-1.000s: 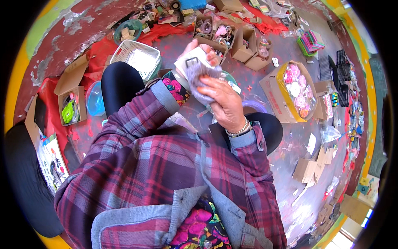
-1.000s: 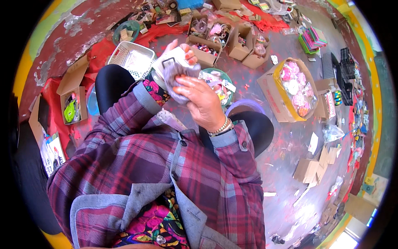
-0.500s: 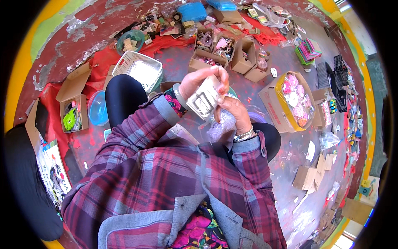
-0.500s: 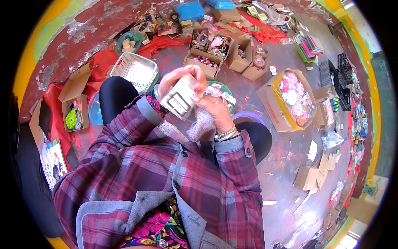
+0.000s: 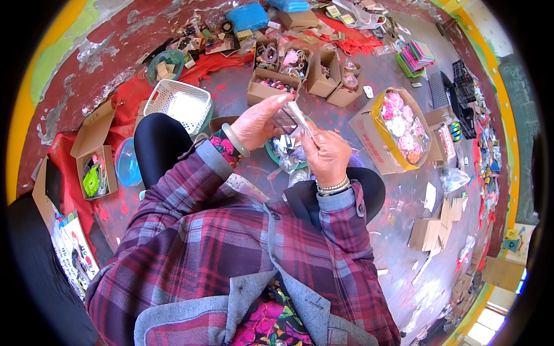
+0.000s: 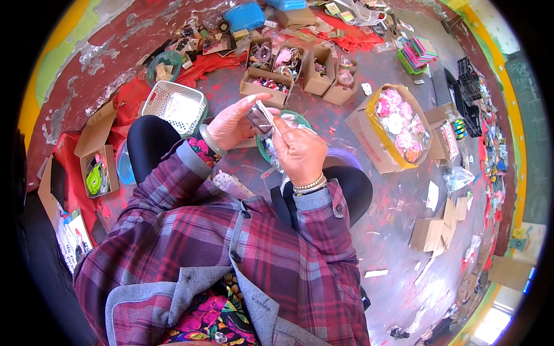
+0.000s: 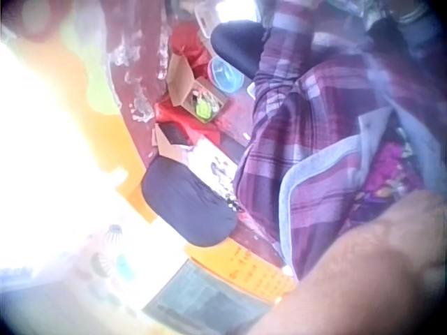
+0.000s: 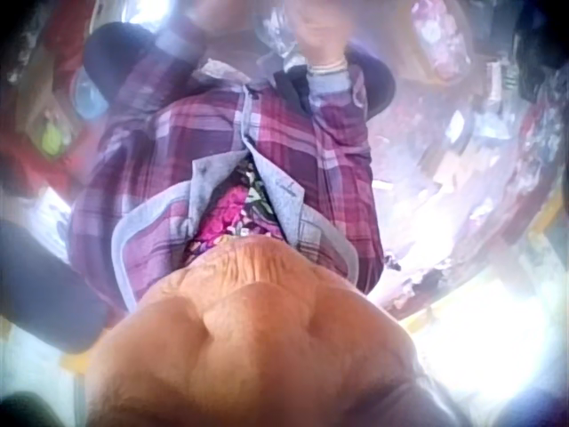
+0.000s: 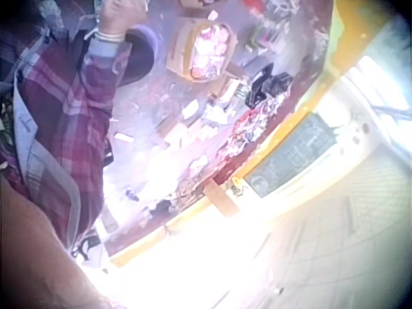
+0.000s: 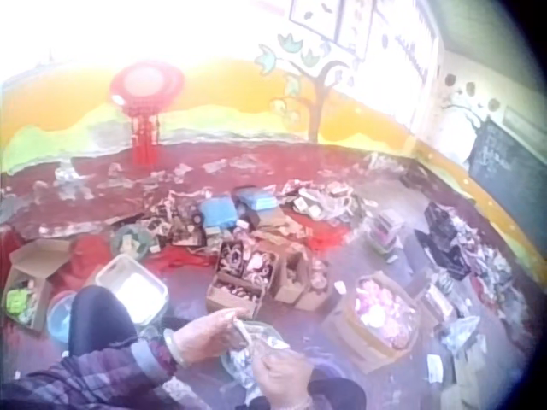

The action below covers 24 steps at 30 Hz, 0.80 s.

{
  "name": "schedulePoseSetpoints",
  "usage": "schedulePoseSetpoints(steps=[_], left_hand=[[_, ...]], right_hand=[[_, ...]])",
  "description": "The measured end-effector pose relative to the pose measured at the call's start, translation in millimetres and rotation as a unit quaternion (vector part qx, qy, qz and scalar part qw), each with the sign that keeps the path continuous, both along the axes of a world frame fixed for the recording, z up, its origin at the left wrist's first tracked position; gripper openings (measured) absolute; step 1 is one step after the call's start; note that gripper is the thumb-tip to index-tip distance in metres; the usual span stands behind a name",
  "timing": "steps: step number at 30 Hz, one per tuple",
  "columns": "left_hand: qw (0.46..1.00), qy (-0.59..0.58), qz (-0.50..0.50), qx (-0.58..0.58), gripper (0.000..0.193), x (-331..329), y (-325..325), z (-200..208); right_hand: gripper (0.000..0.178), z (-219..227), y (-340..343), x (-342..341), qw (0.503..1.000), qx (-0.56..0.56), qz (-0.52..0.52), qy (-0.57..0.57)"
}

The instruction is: The person sits on the floor and wipes small hair accessories with a cloth. They pick items one by one from a green basket, wipe them, and place them into a cardboard box.

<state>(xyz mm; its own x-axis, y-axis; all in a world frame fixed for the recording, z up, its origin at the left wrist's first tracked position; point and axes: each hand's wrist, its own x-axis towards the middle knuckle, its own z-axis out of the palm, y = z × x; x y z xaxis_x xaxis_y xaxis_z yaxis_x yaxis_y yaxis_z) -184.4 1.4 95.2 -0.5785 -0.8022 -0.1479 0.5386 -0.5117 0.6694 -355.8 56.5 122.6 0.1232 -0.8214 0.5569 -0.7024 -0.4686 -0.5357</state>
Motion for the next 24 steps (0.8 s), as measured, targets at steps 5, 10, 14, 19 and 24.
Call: schedulePoseSetpoints(steps=[5,10,14,19,24], left_hand=[[0.998,0.061,-0.011,0.026,0.039,-1.8,0.8,-4.1],[0.998,0.046,-0.017,0.033,0.037,7.3,1.9,-3.4],[0.996,0.048,-0.060,0.044,0.034,11.3,3.3,0.0],[0.996,0.050,-0.060,0.048,0.029,12.9,4.2,-5.1],[0.995,0.063,-0.065,0.044,0.028,13.5,4.0,-10.1]], right_hand=[[0.013,-11.4,0.7,1.8,0.970,0.136,-0.025,-0.201],[0.023,-2.0,-3.6,-12.2,0.819,0.325,-0.025,-0.472],[0.018,-0.9,-6.2,-18.5,0.695,0.362,0.005,-0.621],[0.016,-8.5,-6.0,-25.1,0.653,0.383,0.021,-0.653],[0.015,-15.3,-7.4,-27.6,0.658,0.374,0.031,-0.653]])
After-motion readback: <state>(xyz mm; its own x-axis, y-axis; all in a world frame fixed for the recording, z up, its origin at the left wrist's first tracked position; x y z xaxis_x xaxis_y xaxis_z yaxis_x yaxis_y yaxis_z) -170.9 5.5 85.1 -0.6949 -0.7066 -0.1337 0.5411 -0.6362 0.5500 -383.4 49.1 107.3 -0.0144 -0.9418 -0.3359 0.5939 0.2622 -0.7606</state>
